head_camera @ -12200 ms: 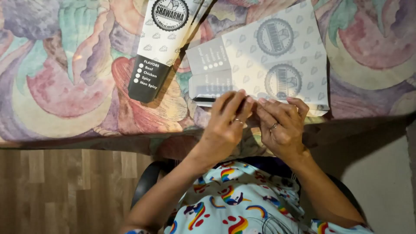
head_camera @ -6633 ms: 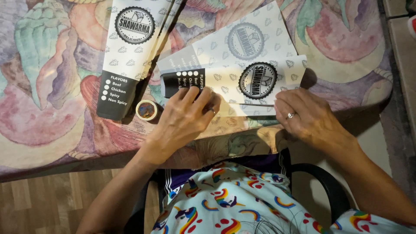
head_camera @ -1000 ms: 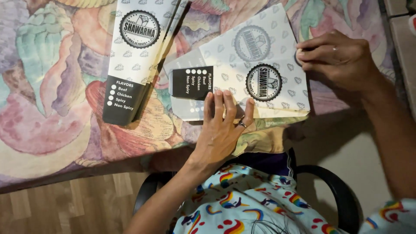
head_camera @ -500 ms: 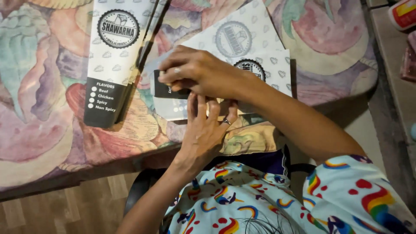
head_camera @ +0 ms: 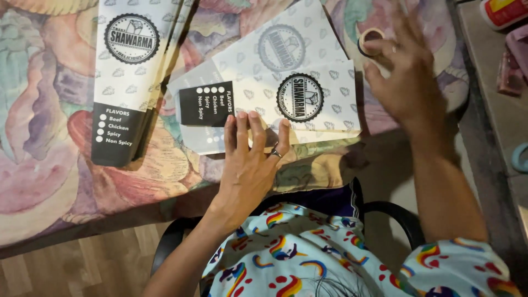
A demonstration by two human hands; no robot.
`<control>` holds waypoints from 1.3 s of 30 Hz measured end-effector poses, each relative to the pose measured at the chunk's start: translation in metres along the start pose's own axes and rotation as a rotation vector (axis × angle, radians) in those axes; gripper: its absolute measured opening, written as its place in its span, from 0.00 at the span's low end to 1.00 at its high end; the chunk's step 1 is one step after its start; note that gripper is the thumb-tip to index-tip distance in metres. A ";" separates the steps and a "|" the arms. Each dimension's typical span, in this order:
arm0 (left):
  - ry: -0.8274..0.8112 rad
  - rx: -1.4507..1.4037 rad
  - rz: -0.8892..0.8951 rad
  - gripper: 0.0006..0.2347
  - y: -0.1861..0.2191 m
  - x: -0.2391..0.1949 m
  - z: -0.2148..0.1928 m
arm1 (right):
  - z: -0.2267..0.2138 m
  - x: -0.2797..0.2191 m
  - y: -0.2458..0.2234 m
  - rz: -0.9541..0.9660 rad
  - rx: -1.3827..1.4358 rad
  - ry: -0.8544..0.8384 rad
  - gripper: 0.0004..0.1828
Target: Folding and taping paper shawarma wrappers at a manual packaging station.
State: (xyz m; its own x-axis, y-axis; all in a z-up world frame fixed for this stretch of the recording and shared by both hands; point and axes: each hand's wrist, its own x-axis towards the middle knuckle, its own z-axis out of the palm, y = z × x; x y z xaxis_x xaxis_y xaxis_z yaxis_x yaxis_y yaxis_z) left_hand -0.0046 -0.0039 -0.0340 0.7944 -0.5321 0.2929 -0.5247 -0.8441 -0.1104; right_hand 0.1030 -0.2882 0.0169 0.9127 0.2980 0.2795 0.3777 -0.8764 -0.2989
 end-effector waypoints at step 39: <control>0.142 -0.092 0.097 0.29 -0.007 0.009 -0.004 | 0.007 -0.029 0.018 -0.138 0.070 0.195 0.13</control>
State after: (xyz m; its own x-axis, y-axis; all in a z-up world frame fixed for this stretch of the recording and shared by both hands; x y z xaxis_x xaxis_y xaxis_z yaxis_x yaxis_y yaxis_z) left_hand 0.0049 -0.0025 -0.0269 0.6912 -0.5901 0.4171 -0.6273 -0.7765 -0.0591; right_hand 0.0839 -0.3097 -0.0032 0.8070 0.3280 0.4911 0.5125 -0.8022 -0.3063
